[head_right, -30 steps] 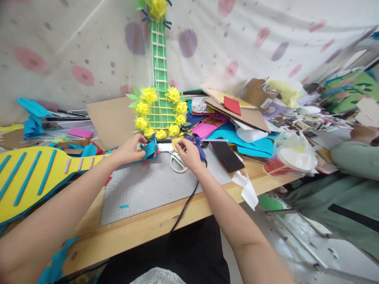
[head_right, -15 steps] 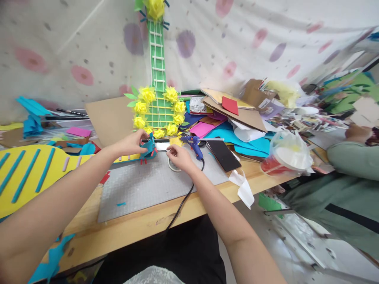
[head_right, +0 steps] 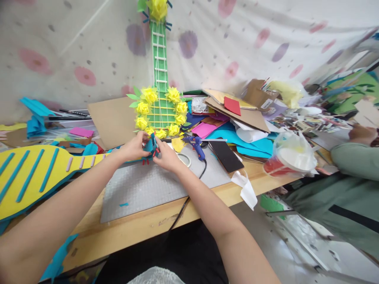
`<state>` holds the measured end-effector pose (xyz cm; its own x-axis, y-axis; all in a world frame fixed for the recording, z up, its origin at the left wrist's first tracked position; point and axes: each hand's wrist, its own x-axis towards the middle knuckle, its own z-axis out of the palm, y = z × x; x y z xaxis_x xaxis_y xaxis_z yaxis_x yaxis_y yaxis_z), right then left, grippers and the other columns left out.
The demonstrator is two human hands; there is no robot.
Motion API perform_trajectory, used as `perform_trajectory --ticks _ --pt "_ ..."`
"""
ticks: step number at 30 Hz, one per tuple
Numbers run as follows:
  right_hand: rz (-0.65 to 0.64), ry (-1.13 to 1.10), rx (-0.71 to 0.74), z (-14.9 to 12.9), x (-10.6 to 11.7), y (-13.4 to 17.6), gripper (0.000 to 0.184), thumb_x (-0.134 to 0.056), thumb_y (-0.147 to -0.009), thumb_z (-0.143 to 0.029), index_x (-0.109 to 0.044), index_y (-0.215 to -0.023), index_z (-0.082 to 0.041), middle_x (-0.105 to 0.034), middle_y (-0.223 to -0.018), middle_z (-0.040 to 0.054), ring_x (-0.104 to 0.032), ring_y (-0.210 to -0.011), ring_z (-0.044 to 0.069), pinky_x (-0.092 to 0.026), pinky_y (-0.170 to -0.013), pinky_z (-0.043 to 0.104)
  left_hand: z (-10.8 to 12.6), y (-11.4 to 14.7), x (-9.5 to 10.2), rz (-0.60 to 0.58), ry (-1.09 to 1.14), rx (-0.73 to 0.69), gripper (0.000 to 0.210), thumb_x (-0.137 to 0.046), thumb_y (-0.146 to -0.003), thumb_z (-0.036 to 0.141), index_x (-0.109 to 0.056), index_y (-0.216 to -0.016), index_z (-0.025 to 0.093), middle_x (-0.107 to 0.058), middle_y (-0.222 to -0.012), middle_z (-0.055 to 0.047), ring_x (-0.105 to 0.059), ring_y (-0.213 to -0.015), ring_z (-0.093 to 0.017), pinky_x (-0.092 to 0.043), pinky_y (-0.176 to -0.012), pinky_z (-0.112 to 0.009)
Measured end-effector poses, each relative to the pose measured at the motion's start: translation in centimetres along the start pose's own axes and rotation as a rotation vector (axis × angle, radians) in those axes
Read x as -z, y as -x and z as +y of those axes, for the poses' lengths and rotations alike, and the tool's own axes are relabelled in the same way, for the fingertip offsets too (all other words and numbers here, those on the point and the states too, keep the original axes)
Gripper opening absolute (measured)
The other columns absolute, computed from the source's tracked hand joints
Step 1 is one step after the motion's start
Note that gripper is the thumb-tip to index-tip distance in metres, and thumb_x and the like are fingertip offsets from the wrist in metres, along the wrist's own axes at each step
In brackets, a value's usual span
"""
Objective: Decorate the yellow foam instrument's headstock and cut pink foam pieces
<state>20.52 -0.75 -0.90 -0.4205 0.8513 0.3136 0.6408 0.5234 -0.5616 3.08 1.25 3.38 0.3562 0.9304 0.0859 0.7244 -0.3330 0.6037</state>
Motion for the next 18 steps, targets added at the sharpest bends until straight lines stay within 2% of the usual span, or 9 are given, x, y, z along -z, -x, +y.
perform_trajectory --ticks 4,9,13,18 --pt "-0.017 0.043 -0.012 -0.2 -0.4 -0.1 0.074 -0.049 -0.076 -0.021 -0.024 -0.145 -0.015 -0.050 -0.105 0.0109 -0.050 -0.096 0.022 -0.044 -0.086 0.037 -0.7 -0.1 -0.2 0.004 0.052 -0.007 0.066 -0.067 -0.058 0.023 -0.038 -0.117 0.014 -0.059 -0.111 -0.016 -0.060 -0.099 -0.026 -0.048 -0.084 -0.039" --pt "0.041 -0.031 0.007 -0.2 -0.9 -0.3 0.078 -0.050 -0.074 -0.018 -0.020 -0.146 -0.015 -0.042 -0.119 0.0149 -0.046 -0.109 0.024 -0.042 -0.093 0.040 -1.2 0.1 -0.6 0.033 0.050 -0.018 0.065 -0.069 -0.060 0.023 -0.036 -0.116 0.016 -0.057 -0.117 -0.016 -0.058 -0.105 -0.026 -0.047 -0.087 -0.040" --pt "0.032 -0.008 0.022 -0.1 -1.1 -0.4 0.079 -0.051 -0.072 -0.017 -0.021 -0.145 -0.014 -0.042 -0.119 0.0155 -0.043 -0.115 0.025 -0.040 -0.097 0.041 -1.1 0.3 -0.6 0.029 0.061 -0.029 0.061 -0.069 -0.062 0.022 -0.037 -0.114 0.018 -0.057 -0.118 -0.015 -0.058 -0.107 -0.026 -0.046 -0.088 -0.041" --pt "0.029 -0.011 0.039 -0.2 -1.0 -0.5 0.081 -0.051 -0.071 -0.017 -0.020 -0.146 -0.019 -0.042 -0.118 0.0131 -0.044 -0.114 0.025 -0.039 -0.098 0.043 -1.2 0.5 -0.6 0.040 0.094 -0.055 0.061 -0.069 -0.063 0.023 -0.037 -0.114 0.018 -0.057 -0.118 -0.016 -0.057 -0.109 -0.025 -0.046 -0.089 -0.040"
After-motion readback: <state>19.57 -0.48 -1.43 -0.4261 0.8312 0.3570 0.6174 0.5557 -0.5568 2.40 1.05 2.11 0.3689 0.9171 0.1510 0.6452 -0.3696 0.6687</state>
